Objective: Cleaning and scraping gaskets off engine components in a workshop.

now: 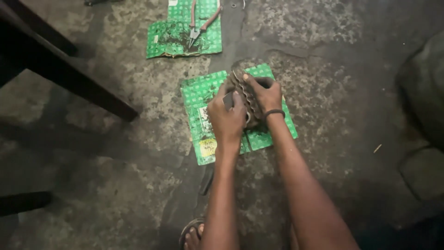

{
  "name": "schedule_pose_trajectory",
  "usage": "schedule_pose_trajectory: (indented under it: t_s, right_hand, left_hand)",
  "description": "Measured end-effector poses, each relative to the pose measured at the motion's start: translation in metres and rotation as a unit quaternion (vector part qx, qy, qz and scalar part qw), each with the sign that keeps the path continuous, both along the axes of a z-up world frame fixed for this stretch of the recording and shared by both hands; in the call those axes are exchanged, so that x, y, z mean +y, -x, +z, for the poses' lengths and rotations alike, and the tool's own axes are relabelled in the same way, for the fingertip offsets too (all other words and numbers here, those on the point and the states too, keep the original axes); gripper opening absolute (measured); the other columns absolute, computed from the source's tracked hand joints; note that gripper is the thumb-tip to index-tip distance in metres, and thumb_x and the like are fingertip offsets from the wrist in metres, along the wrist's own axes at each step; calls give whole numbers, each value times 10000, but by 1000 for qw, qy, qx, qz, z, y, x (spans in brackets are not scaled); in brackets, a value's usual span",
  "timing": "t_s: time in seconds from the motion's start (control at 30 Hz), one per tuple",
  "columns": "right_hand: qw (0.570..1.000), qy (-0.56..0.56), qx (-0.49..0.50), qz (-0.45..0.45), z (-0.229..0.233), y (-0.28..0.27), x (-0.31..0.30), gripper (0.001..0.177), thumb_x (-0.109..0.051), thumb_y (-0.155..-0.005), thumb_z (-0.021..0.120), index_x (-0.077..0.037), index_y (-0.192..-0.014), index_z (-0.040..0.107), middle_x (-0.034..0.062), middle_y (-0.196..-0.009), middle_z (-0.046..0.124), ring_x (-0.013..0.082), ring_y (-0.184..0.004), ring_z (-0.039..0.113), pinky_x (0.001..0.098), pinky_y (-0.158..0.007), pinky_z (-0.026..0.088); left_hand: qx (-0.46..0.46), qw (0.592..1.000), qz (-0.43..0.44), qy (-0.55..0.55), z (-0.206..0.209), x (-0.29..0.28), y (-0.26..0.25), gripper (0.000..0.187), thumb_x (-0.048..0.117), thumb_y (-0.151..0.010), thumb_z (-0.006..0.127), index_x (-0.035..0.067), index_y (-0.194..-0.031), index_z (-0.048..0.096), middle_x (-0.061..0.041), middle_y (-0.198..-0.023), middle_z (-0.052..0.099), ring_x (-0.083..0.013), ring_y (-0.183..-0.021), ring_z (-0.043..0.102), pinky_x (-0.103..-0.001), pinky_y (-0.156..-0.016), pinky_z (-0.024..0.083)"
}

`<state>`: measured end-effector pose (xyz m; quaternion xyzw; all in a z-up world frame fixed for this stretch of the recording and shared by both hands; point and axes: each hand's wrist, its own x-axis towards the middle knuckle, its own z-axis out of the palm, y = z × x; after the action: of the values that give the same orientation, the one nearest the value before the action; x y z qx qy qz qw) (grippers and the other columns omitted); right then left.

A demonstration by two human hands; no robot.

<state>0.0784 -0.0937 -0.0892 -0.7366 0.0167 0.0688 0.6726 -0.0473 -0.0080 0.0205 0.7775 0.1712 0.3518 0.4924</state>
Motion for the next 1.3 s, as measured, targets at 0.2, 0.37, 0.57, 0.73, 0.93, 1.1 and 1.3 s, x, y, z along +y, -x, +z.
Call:
schedule_pose_trajectory:
  t_s: [0.2,0.37,0.57,0.73,0.93,1.1,1.3]
  right_hand:
    - [1000,17,11,-8,-1,1,-2,500,-410,-753,886,15,-994,784,76,-908,795,116,-777,712,266,-724,567]
    - [1000,13,2,8,-10,-8,0,500,-411,-757,892,20,-991,794,75,-915,797,110,-788,709,258,-734,568]
    - [1000,9,11,9,-11,-8,-1,484,-384,-776,880,29,-1007,779,81,-927,793,111,-795,706,263,-724,570]
    - [1000,-21,-3,22,-3,-4,0,467,-356,-793,872,40,-1020,771,73,-931,794,106,-808,719,254,-734,575]
    - [997,-54,62,-3,9,3,3,472,-337,-799,885,54,-1027,752,103,-876,760,157,-719,652,309,-630,488]
    - [1000,-24,9,6,-11,-7,-2,528,-408,-752,888,47,-996,777,85,-916,789,132,-773,708,282,-706,547]
    - [1000,16,7,-9,5,1,-1,527,-432,-739,889,23,-984,785,79,-920,795,128,-801,724,279,-753,567]
  left_hand:
    - [28,997,-17,-70,-12,-4,-3,166,70,-917,594,-28,-1009,692,-226,-900,713,-409,-822,709,-492,-744,549]
    - [69,978,-1,-196,-10,-19,-10,220,28,-827,622,-46,-1033,648,-247,-964,682,-446,-931,661,-515,-834,534]
    - [64,983,7,-172,-15,-23,-10,274,6,-817,651,-47,-1086,631,-253,-993,674,-448,-974,642,-528,-869,516]
    - [21,995,13,-100,-17,-17,-11,280,0,-853,623,-58,-1126,637,-260,-971,677,-456,-948,648,-532,-861,512]
    - [4,997,75,12,-29,-3,-14,197,95,-888,691,-23,-1045,713,-239,-921,741,-415,-851,712,-482,-784,540]
    - [7,996,-6,88,-15,-3,-2,247,113,-905,636,-1,-1113,704,-186,-832,762,-287,-749,767,-392,-687,567]
    - [-37,991,19,130,-42,20,-4,199,159,-966,681,-34,-1007,713,-107,-817,765,-158,-738,720,-336,-704,585]
